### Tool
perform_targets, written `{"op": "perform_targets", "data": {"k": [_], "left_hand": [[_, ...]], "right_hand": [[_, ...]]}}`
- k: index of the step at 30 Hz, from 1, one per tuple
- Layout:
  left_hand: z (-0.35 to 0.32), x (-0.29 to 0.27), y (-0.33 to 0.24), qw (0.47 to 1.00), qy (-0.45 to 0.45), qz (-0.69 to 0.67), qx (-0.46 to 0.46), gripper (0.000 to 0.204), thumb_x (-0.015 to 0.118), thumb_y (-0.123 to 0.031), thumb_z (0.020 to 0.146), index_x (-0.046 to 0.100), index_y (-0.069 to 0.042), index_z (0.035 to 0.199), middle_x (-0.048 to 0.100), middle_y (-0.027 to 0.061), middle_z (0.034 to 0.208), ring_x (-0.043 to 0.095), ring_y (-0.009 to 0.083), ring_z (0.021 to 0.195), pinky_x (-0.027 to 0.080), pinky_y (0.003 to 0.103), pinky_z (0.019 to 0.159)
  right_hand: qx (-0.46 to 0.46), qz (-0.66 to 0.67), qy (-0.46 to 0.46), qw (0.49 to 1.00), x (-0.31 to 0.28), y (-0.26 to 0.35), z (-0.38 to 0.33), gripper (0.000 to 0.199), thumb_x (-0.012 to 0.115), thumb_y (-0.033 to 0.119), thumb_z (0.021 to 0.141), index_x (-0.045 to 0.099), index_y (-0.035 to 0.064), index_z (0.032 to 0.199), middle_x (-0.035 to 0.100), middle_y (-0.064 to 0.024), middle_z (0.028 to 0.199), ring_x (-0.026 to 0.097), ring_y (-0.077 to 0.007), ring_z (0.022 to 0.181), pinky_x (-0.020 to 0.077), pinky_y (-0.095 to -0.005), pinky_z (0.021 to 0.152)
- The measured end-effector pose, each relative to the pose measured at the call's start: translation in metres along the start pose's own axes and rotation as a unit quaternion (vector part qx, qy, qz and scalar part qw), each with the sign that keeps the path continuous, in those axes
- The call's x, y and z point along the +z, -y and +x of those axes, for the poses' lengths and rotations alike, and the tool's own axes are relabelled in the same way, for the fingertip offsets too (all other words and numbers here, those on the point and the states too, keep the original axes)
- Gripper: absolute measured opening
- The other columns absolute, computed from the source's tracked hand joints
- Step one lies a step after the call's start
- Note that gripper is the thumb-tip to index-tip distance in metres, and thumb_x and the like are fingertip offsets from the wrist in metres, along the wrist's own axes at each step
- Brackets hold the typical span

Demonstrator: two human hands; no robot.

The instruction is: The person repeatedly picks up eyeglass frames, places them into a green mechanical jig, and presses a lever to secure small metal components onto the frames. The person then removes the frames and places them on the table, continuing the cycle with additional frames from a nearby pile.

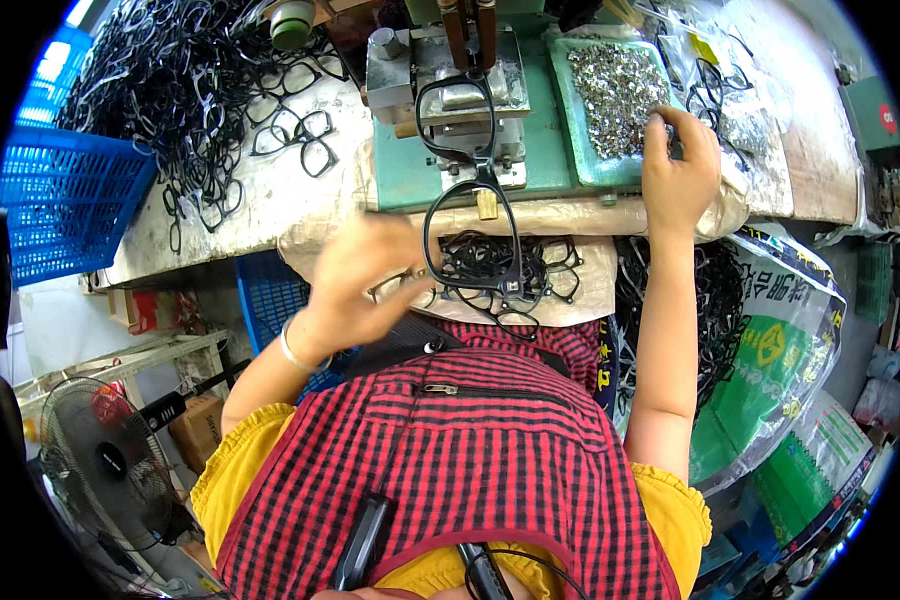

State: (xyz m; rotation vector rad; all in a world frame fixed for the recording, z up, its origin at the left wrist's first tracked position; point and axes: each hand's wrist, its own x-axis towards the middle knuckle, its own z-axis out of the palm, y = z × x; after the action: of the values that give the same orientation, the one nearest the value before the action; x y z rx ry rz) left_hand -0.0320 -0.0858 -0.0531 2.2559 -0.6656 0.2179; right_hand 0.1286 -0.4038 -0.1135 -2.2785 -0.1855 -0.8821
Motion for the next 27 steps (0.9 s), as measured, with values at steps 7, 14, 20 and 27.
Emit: {"op": "perform_targets", "data": {"k": [7, 14, 20, 27], "left_hand": [[-0.079, 0.046, 0.034, 0.909, 0.381, -0.109, -0.126, 0.033, 0.069, -0.016, 0.083, 0.069, -0.004, 0.114, 0.07, 0.0159, 0.111, 0.062, 0.0362, 0.105, 0.05, 0.044, 0.096], [-0.107, 0.024, 0.019, 0.89, 0.397, -0.101, -0.199, 0.025, 0.068, -0.021, 0.088, 0.07, -0.004, 0.106, 0.07, 0.0186, 0.099, 0.065, 0.0383, 0.095, 0.052, 0.047, 0.084], [-0.133, 0.035, 0.017, 0.915, 0.346, -0.06, -0.198, 0.028, 0.064, -0.033, 0.093, 0.072, -0.008, 0.105, 0.071, 0.0192, 0.096, 0.067, 0.0407, 0.091, 0.053, 0.049, 0.08], [-0.053, -0.035, 0.012, 0.909, 0.272, -0.178, -0.262, 0.026, 0.07, -0.012, 0.089, 0.073, -0.005, 0.114, 0.073, 0.0156, 0.112, 0.068, 0.0367, 0.102, 0.053, 0.039, 0.091]], "right_hand": [[0.108, 0.134, 0.008, 0.985, 0.01, 0.027, -0.002, 0.013, 0.07, 0.01, 0.087, 0.072, 0.0024, 0.097, 0.071, -0.0068, 0.089, 0.066, -0.0173, 0.084, 0.0508, -0.0306, 0.082], [0.135, 0.187, 0.023, 0.973, 0.017, 0.031, 0.004, 0.014, 0.071, 0.006, 0.089, 0.075, 0.0038, 0.102, 0.073, -0.006, 0.094, 0.066, -0.0155, 0.087, 0.0501, -0.028, 0.084], [0.125, 0.166, 0.035, 0.978, 0.01, 0.041, -0.001, 0.016, 0.073, 0.006, 0.087, 0.077, 0.0033, 0.103, 0.075, -0.0101, 0.098, 0.069, -0.0191, 0.091, 0.0512, -0.0305, 0.086], [0.147, 0.188, 0.043, 0.97, -0.037, 0.038, -0.017, 0.013, 0.074, 0.0, 0.082, 0.076, 0.0023, 0.095, 0.073, -0.0094, 0.093, 0.068, -0.021, 0.089, 0.0509, -0.0309, 0.083]]}}
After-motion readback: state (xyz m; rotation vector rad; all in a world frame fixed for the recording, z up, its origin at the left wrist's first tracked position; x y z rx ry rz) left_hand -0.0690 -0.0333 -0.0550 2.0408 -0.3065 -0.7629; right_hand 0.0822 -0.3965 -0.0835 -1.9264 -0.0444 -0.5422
